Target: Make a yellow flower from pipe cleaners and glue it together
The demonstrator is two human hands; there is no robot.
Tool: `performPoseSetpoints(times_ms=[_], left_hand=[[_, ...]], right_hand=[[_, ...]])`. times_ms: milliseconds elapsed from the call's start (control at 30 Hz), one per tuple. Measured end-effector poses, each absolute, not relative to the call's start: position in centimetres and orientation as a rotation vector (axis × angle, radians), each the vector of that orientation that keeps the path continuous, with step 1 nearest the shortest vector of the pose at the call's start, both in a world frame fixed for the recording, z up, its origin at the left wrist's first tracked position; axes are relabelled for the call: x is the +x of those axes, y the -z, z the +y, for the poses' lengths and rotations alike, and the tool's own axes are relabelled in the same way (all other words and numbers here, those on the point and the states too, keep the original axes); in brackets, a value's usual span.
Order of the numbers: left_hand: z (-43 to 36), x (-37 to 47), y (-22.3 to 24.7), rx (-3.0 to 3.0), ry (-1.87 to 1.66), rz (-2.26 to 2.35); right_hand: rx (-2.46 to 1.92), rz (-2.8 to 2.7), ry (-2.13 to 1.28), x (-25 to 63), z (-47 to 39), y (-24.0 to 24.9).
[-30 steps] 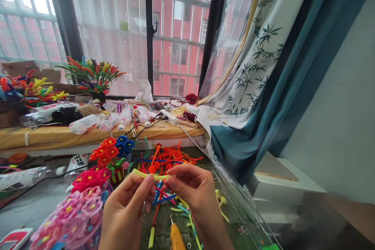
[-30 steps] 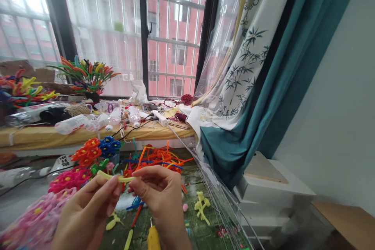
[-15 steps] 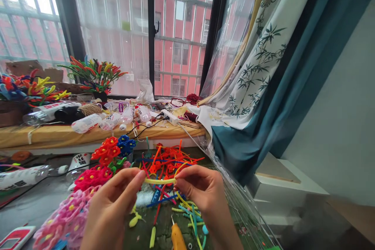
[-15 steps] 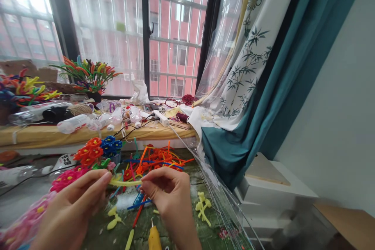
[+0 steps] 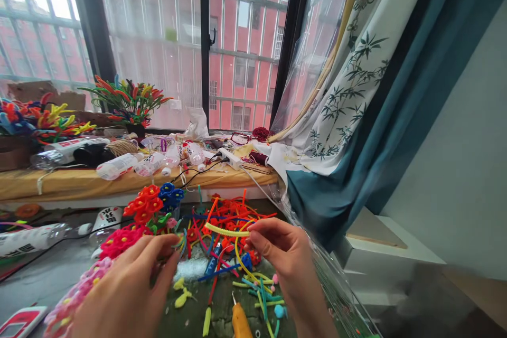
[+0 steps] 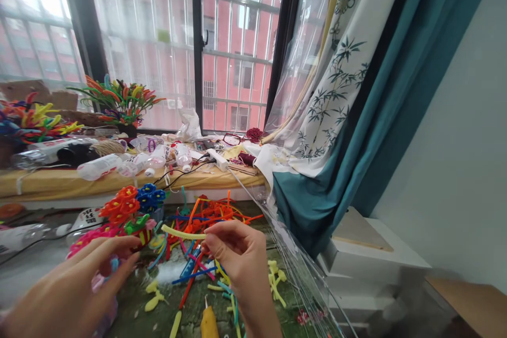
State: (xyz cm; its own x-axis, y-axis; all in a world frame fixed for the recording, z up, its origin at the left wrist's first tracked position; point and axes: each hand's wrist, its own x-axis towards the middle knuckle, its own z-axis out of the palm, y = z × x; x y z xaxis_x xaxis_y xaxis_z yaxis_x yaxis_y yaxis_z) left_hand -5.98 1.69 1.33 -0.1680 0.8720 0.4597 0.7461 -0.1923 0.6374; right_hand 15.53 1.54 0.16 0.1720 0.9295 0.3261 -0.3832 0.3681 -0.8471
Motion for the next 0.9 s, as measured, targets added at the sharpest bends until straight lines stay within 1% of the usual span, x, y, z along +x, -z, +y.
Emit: performPoseSetpoints(times_ms=[67, 167, 300, 367, 467, 667, 900], left_hand=[[1.7, -4.7, -2.0, 1.847, -1.22, 1.686], [1.5, -3.0, -2.2, 1.64, -1.215, 1.287], [1.1, -1.1, -1.6, 1.188, -1.431, 0.998], [1.0, -0.5, -1.4, 0.976, -1.525, 0.923], [1.1, -0.2, -1.2, 0.857, -1.542, 0.853], [0.8, -0.5, -1.2, 0.917, -1.517, 0.819], [0.3, -1.0, -1.2, 1.001, -1.516, 0.676]], right_hand=[[-0.663, -0.962, -1.092, 15.0, 1.6, -0.3], [-0.634, -0.957, -1.179, 14.4, 1.6, -0.6], [-0.608, -0.935, -1.276, 14.0, 1.6, -0.6], [-0.59, -0.897, -1.332, 13.8, 1.6, -0.6], [-0.524, -0.788, -1.417, 13.3, 1.4, -0.8], [-0.296, -0.661, -1.601, 11.8, 1.4, -0.4], [-0.245, -0.68, -1.587, 11.0, 1.4, -0.1]])
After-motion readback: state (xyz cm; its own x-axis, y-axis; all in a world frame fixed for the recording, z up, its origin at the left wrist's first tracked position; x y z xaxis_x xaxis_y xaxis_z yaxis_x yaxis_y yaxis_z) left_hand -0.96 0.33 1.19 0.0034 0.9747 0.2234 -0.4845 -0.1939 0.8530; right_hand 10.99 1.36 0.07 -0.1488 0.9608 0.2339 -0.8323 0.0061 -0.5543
